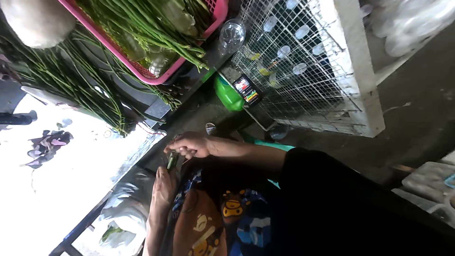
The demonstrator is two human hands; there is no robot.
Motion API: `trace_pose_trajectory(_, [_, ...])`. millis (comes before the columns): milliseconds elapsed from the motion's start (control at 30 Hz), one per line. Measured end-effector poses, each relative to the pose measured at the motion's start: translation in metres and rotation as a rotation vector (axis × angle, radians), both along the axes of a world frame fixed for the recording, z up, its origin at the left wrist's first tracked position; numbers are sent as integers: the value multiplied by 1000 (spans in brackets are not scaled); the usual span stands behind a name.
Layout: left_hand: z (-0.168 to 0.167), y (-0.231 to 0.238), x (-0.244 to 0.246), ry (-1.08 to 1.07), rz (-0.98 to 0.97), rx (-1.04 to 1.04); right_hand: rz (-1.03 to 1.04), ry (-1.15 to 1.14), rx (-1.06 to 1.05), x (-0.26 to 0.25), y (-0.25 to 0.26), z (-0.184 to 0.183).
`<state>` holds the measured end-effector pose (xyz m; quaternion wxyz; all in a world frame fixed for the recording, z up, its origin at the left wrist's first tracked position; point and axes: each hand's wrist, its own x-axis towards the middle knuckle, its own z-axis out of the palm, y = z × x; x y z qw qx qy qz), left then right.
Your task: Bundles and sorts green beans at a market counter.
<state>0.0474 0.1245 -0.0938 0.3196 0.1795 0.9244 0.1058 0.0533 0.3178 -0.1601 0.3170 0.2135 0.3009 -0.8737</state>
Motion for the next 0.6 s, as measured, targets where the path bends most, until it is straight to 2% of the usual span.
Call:
trace_pose_trajectory(67, [-5,-5,0,-35,-23,-110,148,209,72,1,3,25])
trace_pose_trajectory(167, [-6,-23,-3,-69,-54,-44,414,564,247,8,3,43])
trace_pose_trajectory(267, [2,-24,-19,-244,174,-59,610,706,353,6,1,40])
trace_pose_trajectory(367, [-2,-28,-21,-200,514,196,701,538,378,0,9,34])
trace_pose_trajectory(433, [-1,-33,-19,-259,665,525,738,487,439,-2,13,30])
trace_pose_trajectory(500, [2,-40,-19,-409,702,787,837,505,587,-5,15,29])
trace_pose_trajectory(600, [4,-44,-19,-529,696,955,1025,561,827,-7,15,24])
